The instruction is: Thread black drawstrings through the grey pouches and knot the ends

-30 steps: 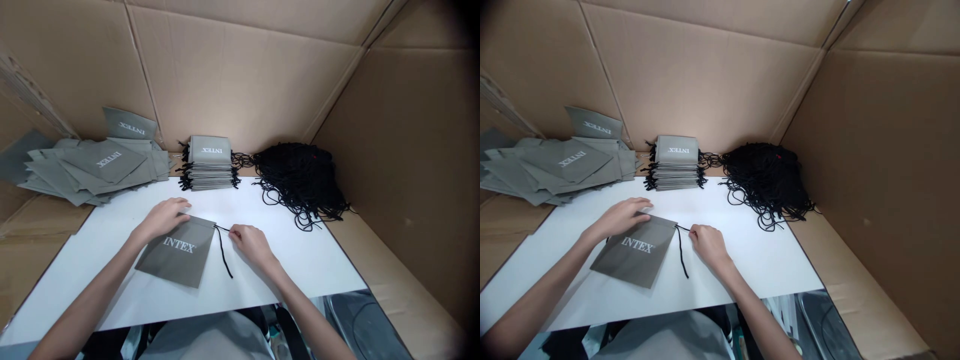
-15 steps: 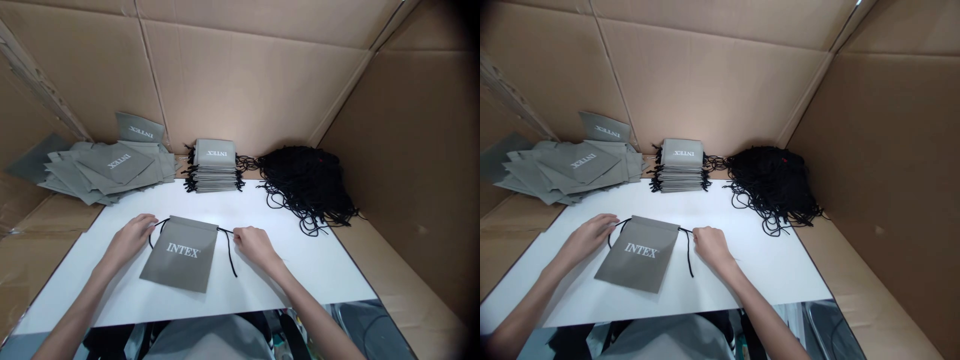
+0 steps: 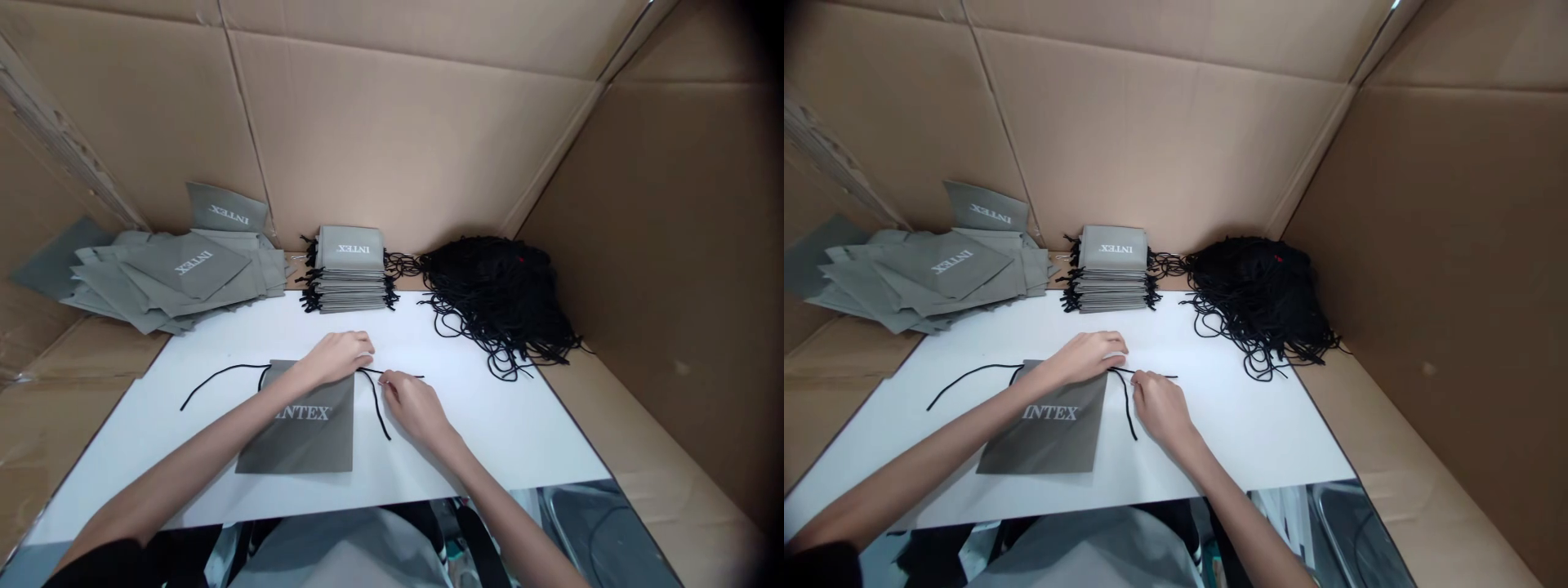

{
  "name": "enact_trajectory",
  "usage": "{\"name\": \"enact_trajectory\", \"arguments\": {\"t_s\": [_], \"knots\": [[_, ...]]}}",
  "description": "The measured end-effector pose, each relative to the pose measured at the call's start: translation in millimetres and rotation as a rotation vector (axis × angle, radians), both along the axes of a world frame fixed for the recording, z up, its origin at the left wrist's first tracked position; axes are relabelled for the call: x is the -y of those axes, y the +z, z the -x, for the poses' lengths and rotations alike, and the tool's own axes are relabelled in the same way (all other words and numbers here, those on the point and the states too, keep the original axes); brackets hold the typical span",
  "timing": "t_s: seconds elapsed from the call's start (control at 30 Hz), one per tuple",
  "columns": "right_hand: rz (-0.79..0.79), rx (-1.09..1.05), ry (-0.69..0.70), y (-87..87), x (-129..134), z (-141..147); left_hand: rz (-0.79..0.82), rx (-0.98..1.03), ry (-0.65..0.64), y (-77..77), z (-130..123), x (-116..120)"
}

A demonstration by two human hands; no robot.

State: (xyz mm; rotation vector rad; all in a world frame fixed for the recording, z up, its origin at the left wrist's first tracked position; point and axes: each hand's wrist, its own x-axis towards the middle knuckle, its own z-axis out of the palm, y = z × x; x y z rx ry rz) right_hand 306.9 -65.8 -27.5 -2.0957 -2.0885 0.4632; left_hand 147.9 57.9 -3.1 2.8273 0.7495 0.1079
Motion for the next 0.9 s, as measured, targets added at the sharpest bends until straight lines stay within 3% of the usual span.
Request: {"name": "enact_trajectory", "arguments": {"t_s": [0.1,0.23,0.43,0.6,0.77,0.9], "knots": [[0.002,0.022,-0.01,0.1,0,3,0.011,-0.068,-0.136,-11.6,-26,-8],[0.006,0.066,-0.019,1.1,-1,7,-0.005,-0.092,-0.227,-14.3,-29,-9],[0.002,0.125,-0.012,-1.5,2,13,0.053,-0.052,-0.276,-16.0,-30,-4],[0.006,0.138,-0.014,-5.9,8,19,0.149,0.05,-0.183,-27.1,-32,-8],[-0.008,0.061,-0.034,-3.4,6,13,0.316,0.248,-0.033,-9.4,-3,-1],[0.003,-0.059,-0.015,2.9,0,0,0.57,0.22,-0.138,11.0,29,13]]}}
